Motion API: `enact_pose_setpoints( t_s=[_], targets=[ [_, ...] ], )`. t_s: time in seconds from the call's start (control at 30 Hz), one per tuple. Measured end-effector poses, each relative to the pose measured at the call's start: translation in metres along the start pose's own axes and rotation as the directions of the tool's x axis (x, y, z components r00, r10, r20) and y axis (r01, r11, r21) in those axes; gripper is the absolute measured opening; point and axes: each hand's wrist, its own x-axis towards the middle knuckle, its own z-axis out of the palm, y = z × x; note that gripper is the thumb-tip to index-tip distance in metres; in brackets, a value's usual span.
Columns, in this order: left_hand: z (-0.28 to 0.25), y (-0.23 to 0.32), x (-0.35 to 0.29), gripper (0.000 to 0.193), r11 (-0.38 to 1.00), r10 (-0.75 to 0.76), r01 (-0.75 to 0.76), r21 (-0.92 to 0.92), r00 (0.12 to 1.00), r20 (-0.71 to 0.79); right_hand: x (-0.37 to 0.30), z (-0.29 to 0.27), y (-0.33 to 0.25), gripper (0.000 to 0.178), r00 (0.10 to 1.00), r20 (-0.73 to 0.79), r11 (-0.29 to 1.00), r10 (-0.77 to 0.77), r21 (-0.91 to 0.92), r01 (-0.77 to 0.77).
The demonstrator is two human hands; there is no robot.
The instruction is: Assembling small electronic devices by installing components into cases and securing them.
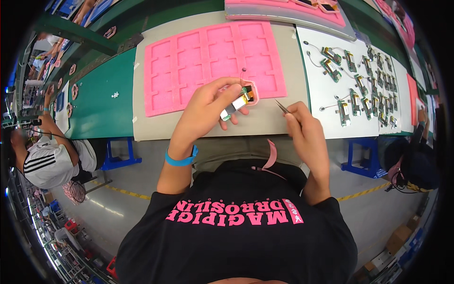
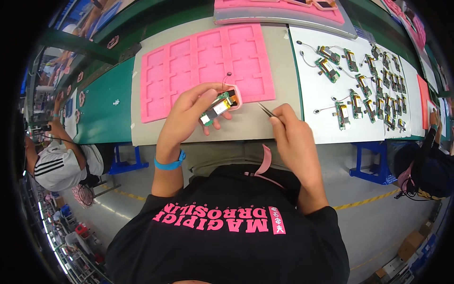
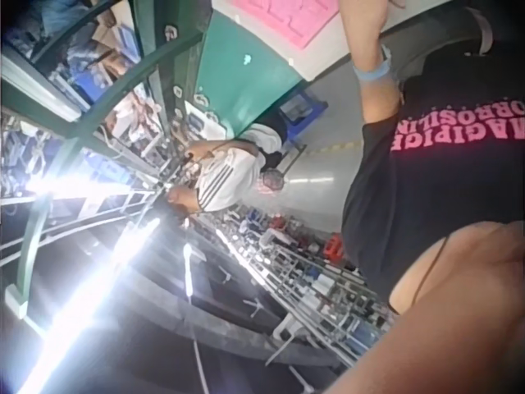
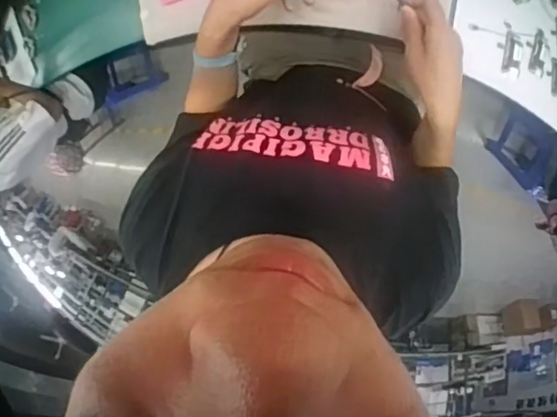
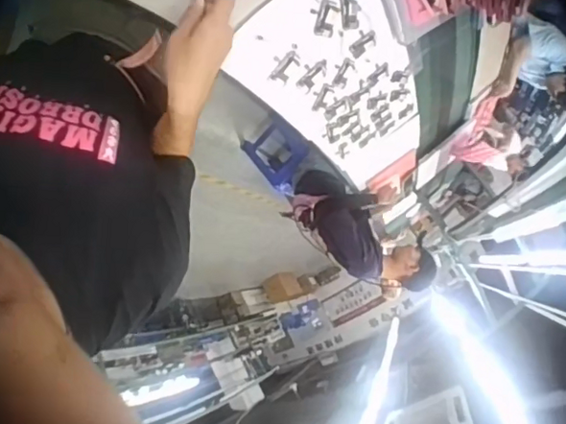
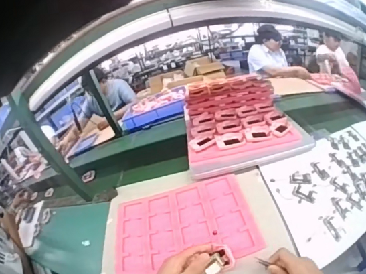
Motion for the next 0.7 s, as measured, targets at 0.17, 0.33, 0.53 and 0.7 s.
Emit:
enact_pose_setpoints(
  t_s=[0.17, 0.33, 0.53, 0.7],
  targets=[
    [-0.002, -0.007, 0.011, 0.045, 0.994, -0.054, 0.066, -0.085, 0.989, 0.137, 0.022, 0.026, -0.023, 0.028, 0.922, 0.088, 0.919, -0.376, -0.096, 0.384],
    [-0.003, -0.007, 0.005, 0.043, 0.973, -0.097, 0.124, -0.196, 0.985, 0.145, 0.054, 0.041, 0.008, 0.043, 0.882, 0.009, 0.881, -0.471, -0.054, 0.471],
    [-0.024, -0.011, -0.005, 0.052, 0.855, 0.172, -0.124, 0.503, 0.984, -0.051, 0.059, 0.045, -0.015, 0.035, 0.947, -0.071, 0.944, -0.313, -0.131, 0.302],
    [-0.025, -0.040, 0.036, 0.064, 0.406, 0.693, -0.614, 0.677, 0.689, 0.210, 0.068, 0.046, -0.035, 0.025, 0.994, 0.024, 0.924, -0.108, -0.365, 0.110]
  ],
)
